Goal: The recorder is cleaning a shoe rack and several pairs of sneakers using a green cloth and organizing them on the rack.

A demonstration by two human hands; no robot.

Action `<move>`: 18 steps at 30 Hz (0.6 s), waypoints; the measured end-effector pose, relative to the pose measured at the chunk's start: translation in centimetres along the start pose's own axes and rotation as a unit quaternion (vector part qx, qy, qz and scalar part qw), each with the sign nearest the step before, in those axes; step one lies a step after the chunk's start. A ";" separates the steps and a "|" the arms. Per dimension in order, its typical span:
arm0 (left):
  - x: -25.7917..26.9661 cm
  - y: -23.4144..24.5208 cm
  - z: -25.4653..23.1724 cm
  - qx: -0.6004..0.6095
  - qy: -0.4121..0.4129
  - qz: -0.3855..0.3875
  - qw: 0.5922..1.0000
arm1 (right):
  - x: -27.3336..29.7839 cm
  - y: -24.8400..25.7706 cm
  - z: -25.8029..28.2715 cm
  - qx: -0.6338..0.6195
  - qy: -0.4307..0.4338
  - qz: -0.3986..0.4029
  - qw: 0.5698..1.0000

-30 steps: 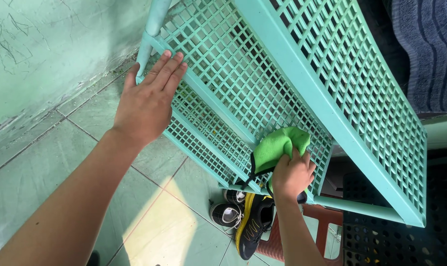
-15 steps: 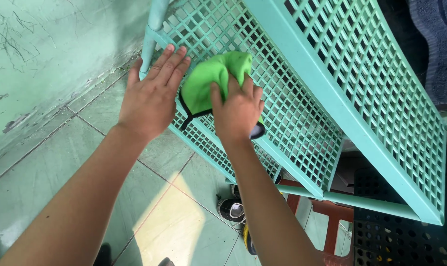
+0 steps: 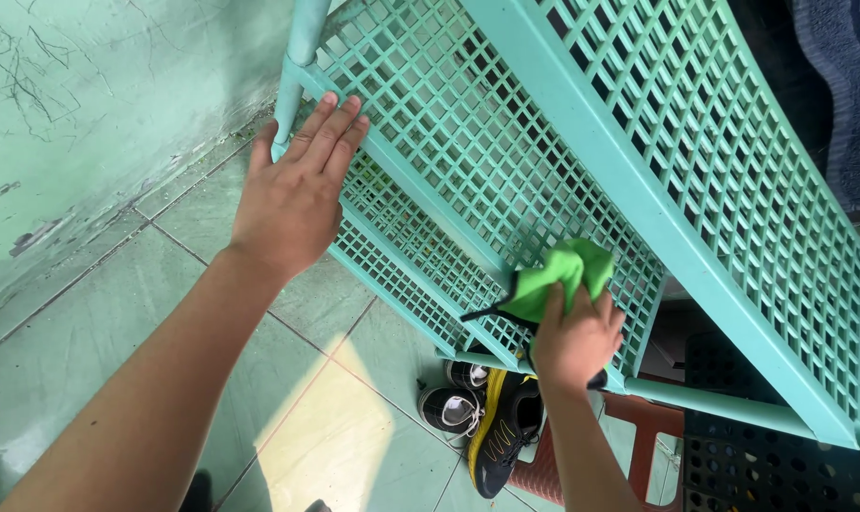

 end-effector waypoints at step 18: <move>-0.1 -0.1 0.2 -0.027 -0.005 0.000 1.000 | -13.0 -2.4 17.2 -0.065 0.012 0.043 0.997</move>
Point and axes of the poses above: each hand's wrist, its own x-axis away from the middle knuckle, its own y-axis out of the back of the hand, z = x × y, the point moved 8 cm from there along -x, towards the middle knuckle, and after that the axes turned 6 degrees about z, right-handed, at the moved point
